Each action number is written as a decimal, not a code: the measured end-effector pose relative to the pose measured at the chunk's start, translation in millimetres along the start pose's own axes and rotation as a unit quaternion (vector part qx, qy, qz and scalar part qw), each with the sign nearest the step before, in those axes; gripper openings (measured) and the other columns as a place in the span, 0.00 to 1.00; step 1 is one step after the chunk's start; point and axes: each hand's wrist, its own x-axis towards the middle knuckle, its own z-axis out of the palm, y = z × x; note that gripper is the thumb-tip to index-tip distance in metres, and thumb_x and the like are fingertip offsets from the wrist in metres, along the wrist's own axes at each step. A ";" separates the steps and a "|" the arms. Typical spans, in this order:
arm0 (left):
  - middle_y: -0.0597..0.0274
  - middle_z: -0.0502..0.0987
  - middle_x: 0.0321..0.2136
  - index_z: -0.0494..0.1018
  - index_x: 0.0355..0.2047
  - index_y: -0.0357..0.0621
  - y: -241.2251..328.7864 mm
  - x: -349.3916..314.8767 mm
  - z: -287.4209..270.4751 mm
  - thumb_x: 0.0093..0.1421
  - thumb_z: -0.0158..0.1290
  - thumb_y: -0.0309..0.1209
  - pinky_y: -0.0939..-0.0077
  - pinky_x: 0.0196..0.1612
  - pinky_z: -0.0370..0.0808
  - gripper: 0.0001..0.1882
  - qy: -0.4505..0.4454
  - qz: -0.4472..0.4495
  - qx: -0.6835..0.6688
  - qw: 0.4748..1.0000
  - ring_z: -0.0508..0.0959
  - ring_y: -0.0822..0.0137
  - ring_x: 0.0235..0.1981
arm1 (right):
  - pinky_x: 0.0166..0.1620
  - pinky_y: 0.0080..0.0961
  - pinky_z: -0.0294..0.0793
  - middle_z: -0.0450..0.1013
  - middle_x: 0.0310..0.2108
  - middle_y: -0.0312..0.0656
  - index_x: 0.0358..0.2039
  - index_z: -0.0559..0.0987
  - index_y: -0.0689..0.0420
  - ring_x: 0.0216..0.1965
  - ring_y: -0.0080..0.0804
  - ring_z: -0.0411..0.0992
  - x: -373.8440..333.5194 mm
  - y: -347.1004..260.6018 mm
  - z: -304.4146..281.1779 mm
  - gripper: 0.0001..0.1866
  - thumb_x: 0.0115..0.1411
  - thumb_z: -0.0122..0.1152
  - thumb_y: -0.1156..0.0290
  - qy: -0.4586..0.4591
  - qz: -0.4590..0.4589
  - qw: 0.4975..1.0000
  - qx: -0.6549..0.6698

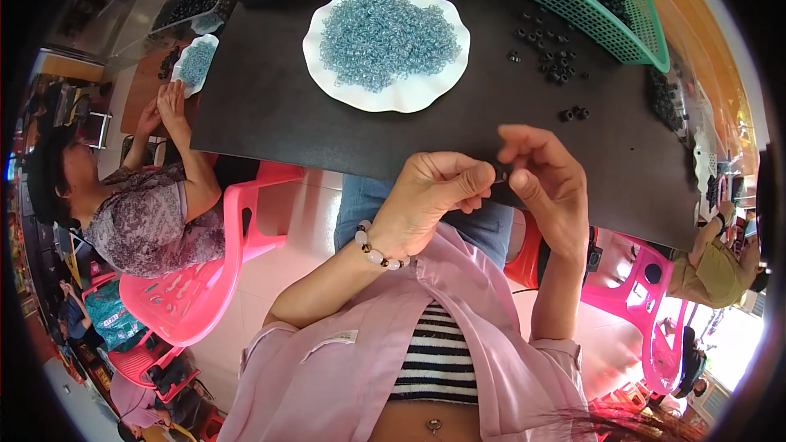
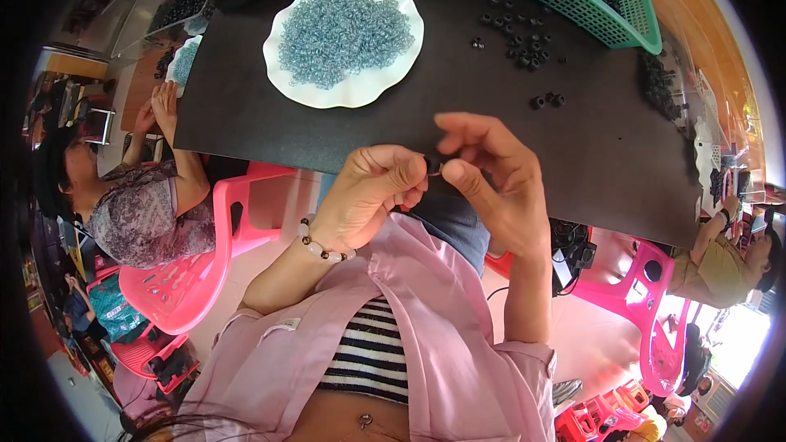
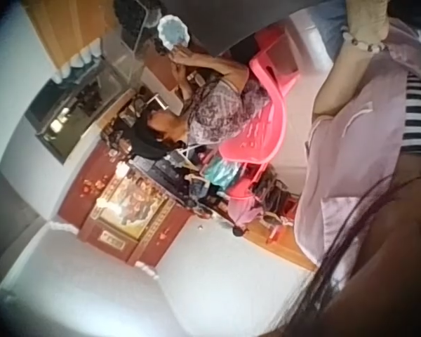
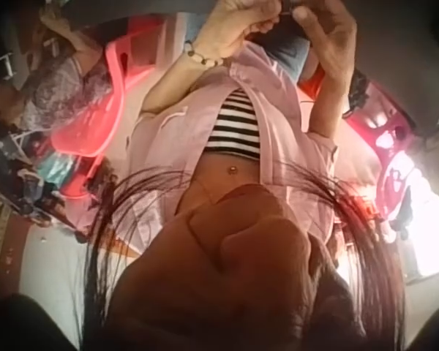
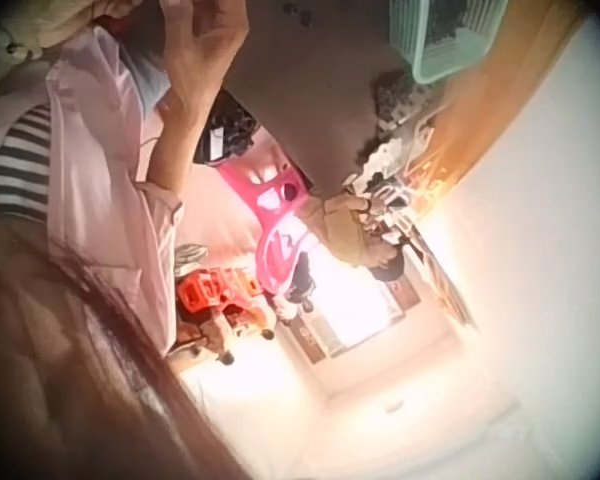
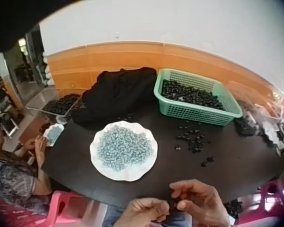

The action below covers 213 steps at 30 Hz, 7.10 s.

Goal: Manually assembling or sorting small black components on a production table.

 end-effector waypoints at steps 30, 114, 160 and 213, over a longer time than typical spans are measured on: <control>0.63 0.74 0.19 0.79 0.24 0.38 46.0 -48.1 38.9 0.47 0.65 0.26 0.81 0.24 0.64 0.06 -0.100 0.087 0.233 0.963 0.70 0.75 0.20 | 0.32 0.25 0.70 0.77 0.31 0.42 0.28 0.83 0.59 0.31 0.32 0.70 -24.3 -27.0 3.9 0.13 0.50 0.67 0.60 -0.110 -0.198 0.972 0.064; 0.67 0.75 0.32 0.74 0.35 0.41 10.2 43.8 -12.7 0.64 0.49 0.40 0.85 0.34 0.68 0.14 -0.079 -0.081 -0.073 0.991 0.72 0.78 0.30 | 0.39 0.28 0.68 0.73 0.30 0.37 0.35 0.79 0.56 0.34 0.35 0.67 33.8 -3.4 -8.5 0.18 0.39 0.68 0.78 0.006 -0.159 0.948 -0.277; 0.67 0.72 0.29 0.73 0.38 0.38 12.8 42.8 -35.3 0.64 0.49 0.39 0.80 0.35 0.69 0.15 -0.041 -0.054 -0.088 0.994 0.72 0.76 0.29 | 0.34 0.30 0.69 0.73 0.23 0.36 0.31 0.79 0.52 0.30 0.35 0.68 133.5 64.7 -44.7 0.05 0.52 0.62 0.71 0.098 -0.174 0.806 -0.557; 0.70 0.72 0.27 0.74 0.37 0.41 6.1 43.7 -39.9 0.63 0.51 0.37 0.82 0.36 0.68 0.12 -0.052 -0.036 -0.106 0.992 0.71 0.77 0.30 | 0.44 0.23 0.67 0.76 0.35 0.39 0.36 0.81 0.59 0.38 0.27 0.68 51.6 24.2 11.7 0.11 0.49 0.65 0.80 -0.021 -0.088 0.987 -0.129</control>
